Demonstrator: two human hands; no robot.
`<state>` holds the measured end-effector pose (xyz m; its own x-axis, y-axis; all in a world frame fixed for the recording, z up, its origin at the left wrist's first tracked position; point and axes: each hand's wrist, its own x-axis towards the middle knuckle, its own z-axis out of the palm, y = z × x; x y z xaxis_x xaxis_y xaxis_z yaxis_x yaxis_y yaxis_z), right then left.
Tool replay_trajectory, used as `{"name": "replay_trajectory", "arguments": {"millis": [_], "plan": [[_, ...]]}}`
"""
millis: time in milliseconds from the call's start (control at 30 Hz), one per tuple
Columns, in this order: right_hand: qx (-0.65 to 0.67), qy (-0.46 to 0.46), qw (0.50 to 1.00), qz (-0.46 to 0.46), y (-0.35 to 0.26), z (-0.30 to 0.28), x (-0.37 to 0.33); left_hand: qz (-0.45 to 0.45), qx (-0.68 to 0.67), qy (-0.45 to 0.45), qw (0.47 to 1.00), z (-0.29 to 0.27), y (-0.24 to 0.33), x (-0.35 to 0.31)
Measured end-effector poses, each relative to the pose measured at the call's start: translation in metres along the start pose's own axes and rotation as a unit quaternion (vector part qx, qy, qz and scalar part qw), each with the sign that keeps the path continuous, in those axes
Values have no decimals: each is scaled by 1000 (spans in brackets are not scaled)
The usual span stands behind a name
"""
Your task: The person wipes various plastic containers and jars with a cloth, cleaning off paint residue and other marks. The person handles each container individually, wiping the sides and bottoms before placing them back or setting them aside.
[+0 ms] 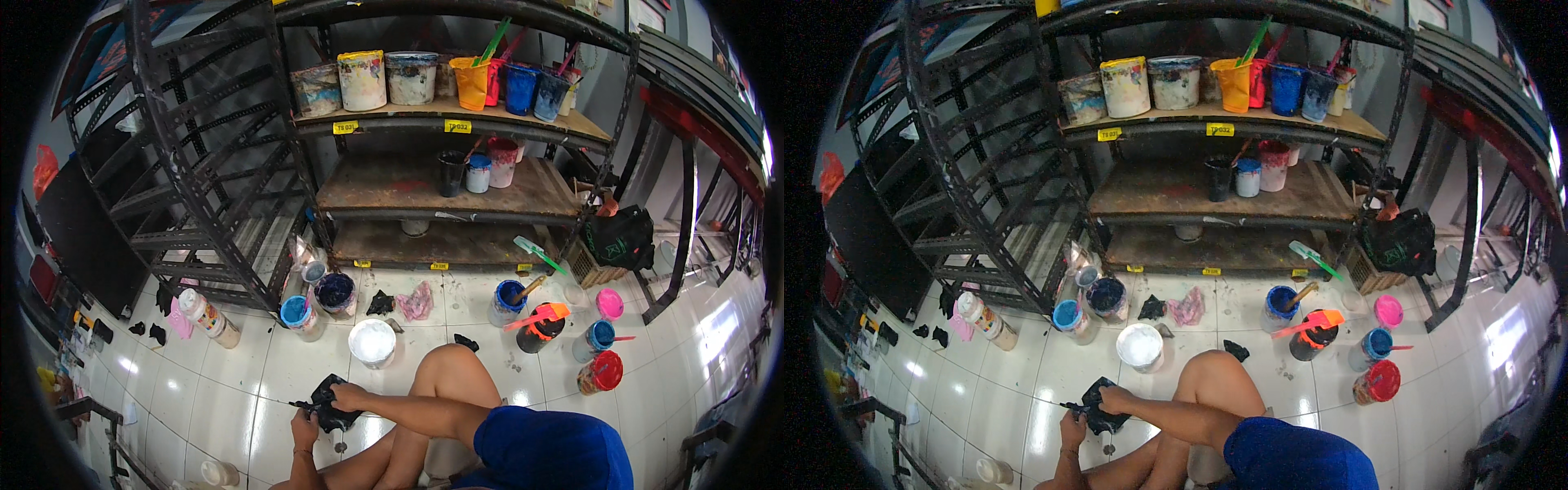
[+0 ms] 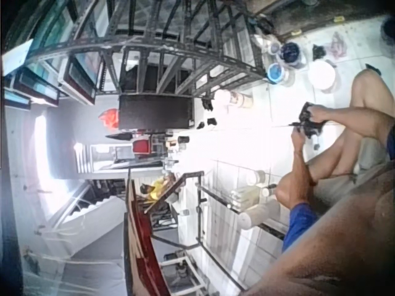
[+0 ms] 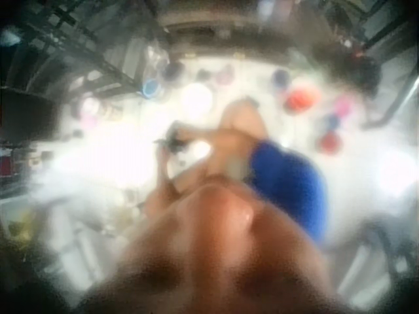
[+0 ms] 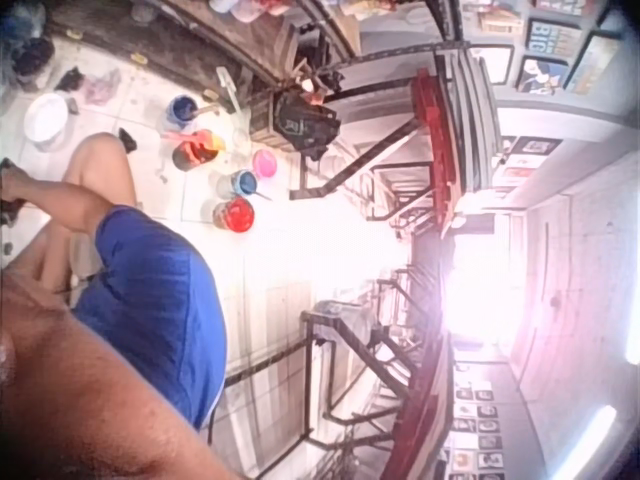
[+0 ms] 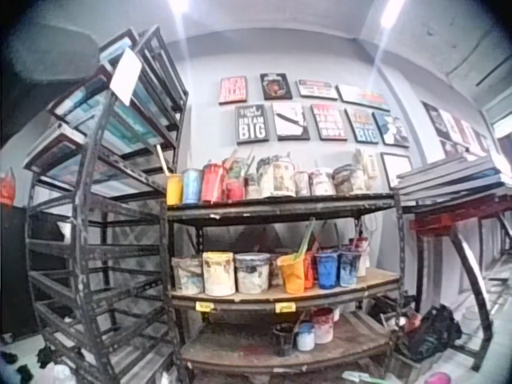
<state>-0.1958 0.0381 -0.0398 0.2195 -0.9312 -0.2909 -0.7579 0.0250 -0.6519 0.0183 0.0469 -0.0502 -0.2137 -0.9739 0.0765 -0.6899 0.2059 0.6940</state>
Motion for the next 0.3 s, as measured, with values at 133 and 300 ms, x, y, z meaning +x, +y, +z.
{"name": "replay_trajectory", "arguments": {"millis": [133,300], "plan": [[5,17,1000,-3,1,3,1,-8,10,-7,1000,-3,6,-1],[14,50,998,-18,-1,3,-1,-32,28,-18,999,-9,16,-2]]}}
